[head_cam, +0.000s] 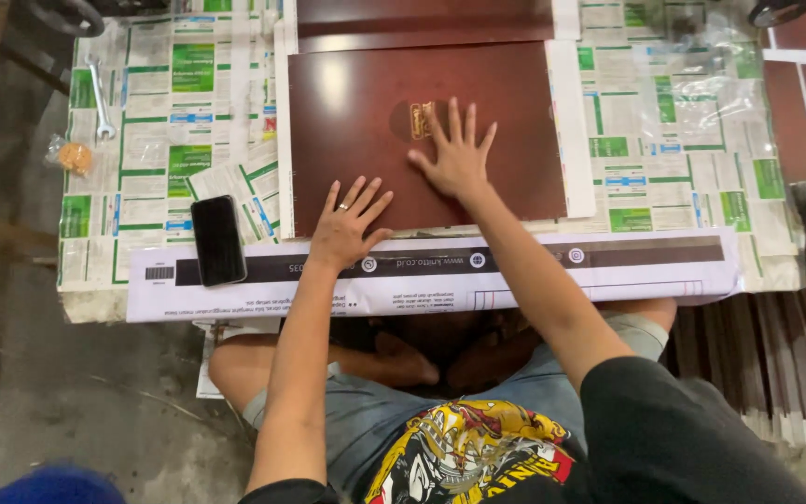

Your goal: Folding and aligning printed sheets on a workspace in a print shop.

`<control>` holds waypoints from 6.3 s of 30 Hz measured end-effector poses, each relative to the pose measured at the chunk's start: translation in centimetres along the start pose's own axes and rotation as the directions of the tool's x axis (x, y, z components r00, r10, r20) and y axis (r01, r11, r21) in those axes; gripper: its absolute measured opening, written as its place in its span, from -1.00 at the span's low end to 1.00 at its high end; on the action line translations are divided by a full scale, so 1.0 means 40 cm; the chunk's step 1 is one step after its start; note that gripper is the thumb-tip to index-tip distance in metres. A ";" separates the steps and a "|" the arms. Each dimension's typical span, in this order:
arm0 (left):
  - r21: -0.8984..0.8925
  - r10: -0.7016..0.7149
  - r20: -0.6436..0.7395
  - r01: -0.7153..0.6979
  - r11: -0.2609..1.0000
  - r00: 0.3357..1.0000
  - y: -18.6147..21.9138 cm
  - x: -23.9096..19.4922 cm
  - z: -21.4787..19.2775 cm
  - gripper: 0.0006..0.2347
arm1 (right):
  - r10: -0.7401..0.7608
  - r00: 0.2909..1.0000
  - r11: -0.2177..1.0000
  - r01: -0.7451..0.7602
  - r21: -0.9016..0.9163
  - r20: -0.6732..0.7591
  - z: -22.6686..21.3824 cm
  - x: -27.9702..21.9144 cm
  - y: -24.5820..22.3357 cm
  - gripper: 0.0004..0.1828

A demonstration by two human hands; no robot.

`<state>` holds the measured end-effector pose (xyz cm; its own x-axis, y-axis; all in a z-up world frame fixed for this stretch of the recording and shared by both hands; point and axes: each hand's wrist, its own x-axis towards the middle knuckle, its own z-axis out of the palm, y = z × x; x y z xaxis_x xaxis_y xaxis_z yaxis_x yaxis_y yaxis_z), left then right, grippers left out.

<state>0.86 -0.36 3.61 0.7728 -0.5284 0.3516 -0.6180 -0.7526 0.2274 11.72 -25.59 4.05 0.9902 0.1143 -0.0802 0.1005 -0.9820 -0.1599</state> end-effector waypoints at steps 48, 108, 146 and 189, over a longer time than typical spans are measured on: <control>-0.027 -0.114 -0.062 0.113 0.993 0.992 -0.012 -0.026 0.019 -0.46 | 0.045 0.999 0.999 -0.045 0.020 -0.023 0.001 -0.067 0.027 -0.12; 0.377 0.179 -0.350 -0.037 0.925 0.920 0.010 -0.047 0.016 -0.56 | -0.452 0.892 0.892 0.451 -0.044 -0.019 -0.094 -0.263 0.052 -0.49; -0.043 -0.201 -0.031 0.199 0.979 0.979 0.006 -0.075 0.004 -0.54 | 0.035 0.999 0.999 -0.034 0.031 -0.017 0.005 0.001 0.037 -0.04; 0.513 0.179 -0.266 -0.018 0.858 0.947 -0.014 -0.127 0.079 -0.55 | -0.384 0.910 0.916 0.355 0.190 0.154 -0.190 -0.239 0.037 -0.31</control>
<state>-2.26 1.50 -1.16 0.5828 -0.5305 0.6156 -0.4699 -0.8380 -0.2773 3.15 -29.27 12.06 0.8477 0.5048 -0.1632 0.4247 -0.8301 -0.3614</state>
